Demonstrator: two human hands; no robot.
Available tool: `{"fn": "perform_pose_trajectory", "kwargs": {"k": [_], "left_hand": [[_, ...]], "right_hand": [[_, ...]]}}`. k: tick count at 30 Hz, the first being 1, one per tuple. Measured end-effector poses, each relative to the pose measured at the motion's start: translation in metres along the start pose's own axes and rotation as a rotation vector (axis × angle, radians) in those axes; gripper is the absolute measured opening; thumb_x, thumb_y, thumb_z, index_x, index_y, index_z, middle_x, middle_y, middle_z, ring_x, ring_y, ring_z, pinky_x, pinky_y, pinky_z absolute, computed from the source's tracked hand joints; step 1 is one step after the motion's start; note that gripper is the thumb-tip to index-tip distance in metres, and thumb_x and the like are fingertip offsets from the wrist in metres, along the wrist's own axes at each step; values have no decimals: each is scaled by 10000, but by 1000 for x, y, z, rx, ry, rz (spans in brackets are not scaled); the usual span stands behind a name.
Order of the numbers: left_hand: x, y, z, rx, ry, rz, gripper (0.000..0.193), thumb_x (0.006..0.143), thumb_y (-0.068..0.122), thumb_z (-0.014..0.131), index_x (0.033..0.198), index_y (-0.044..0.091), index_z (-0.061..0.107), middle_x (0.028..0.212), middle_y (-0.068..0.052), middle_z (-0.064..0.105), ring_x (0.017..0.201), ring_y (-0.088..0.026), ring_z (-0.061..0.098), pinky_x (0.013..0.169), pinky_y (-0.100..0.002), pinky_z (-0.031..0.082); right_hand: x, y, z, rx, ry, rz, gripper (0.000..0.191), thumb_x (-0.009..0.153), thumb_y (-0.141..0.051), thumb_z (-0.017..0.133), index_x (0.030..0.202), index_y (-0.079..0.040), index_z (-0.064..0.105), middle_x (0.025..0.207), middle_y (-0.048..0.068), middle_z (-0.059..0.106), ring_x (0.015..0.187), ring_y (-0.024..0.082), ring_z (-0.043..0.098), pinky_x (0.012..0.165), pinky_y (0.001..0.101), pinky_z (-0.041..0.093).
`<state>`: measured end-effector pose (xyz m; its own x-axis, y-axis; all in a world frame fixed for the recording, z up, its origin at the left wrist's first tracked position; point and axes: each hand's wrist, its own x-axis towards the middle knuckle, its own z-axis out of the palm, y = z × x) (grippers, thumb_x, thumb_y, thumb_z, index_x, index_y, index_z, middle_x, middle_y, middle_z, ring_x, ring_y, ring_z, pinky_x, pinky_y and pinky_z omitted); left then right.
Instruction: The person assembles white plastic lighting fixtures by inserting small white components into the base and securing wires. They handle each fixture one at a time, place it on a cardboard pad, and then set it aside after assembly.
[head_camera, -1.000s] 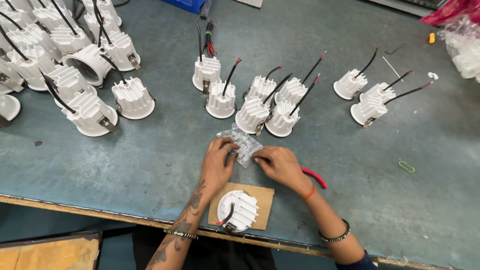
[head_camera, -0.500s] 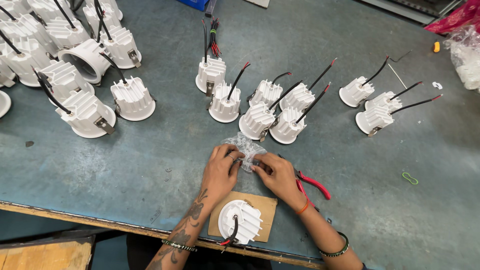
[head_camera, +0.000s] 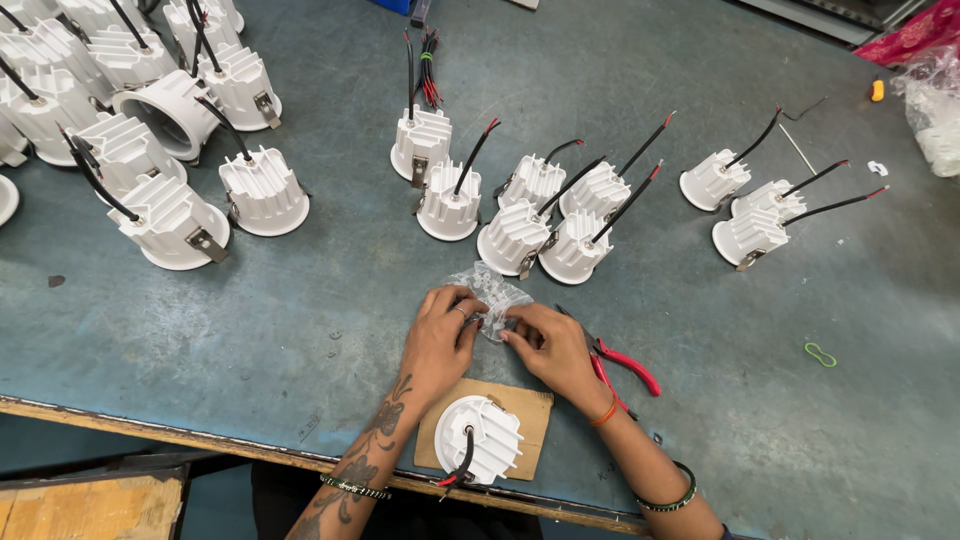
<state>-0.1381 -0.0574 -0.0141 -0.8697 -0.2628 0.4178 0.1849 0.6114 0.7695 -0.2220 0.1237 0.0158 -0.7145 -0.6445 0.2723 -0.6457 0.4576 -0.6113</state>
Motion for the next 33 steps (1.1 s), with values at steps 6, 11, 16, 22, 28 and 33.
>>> {"fn": "perform_pose_trajectory", "kwargs": {"k": [6, 11, 16, 22, 28, 33], "left_hand": [[2, 3, 1, -11, -12, -22, 216, 846, 34, 700, 1049, 100, 732, 1178, -59, 632, 1201, -292, 573, 950, -415, 510], [2, 5, 1, -12, -27, -43, 218, 849, 35, 695, 1055, 96, 733, 1180, -56, 629, 1205, -283, 572, 946, -405, 514], [1, 6, 0, -15, -26, -41, 216, 852, 38, 698, 1058, 93, 734, 1179, -53, 632, 1201, -282, 575, 950, -404, 515], [-2, 6, 0, -12, -24, -29, 218, 842, 37, 706, 1050, 93, 736, 1173, -60, 637, 1188, -288, 582, 947, -410, 512], [-4, 7, 0, -20, -16, -23, 225, 837, 25, 701, 1050, 91, 736, 1174, -65, 641, 1178, -296, 589, 941, -414, 511], [-5, 8, 1, -14, -10, -8, 224, 840, 25, 700, 1053, 88, 731, 1173, -73, 638, 1175, -302, 588, 951, -414, 509]], "right_hand": [[2, -1, -7, 16, -18, 0, 319, 793, -103, 833, 1091, -41, 735, 726, 56, 646, 526, 119, 566, 501, 291, 467], [2, -2, -10, 56, -6, 19, 274, 806, -66, 807, 1066, -29, 729, 760, 57, 660, 540, 118, 588, 511, 280, 486], [1, -4, -11, 41, 24, -21, 186, 844, -30, 754, 1030, -40, 740, 789, 66, 666, 570, 142, 632, 533, 288, 508], [-2, -6, -11, -26, 30, -89, 176, 851, -54, 744, 1027, -55, 757, 840, 80, 676, 610, 204, 672, 560, 316, 535], [-6, -7, -10, -51, 34, -44, 199, 847, -86, 761, 1044, -55, 750, 839, 85, 669, 608, 214, 671, 561, 327, 538], [-9, -7, -9, -53, 7, -154, 250, 853, -102, 764, 1102, -83, 765, 838, 77, 655, 615, 207, 649, 572, 332, 519]]}}
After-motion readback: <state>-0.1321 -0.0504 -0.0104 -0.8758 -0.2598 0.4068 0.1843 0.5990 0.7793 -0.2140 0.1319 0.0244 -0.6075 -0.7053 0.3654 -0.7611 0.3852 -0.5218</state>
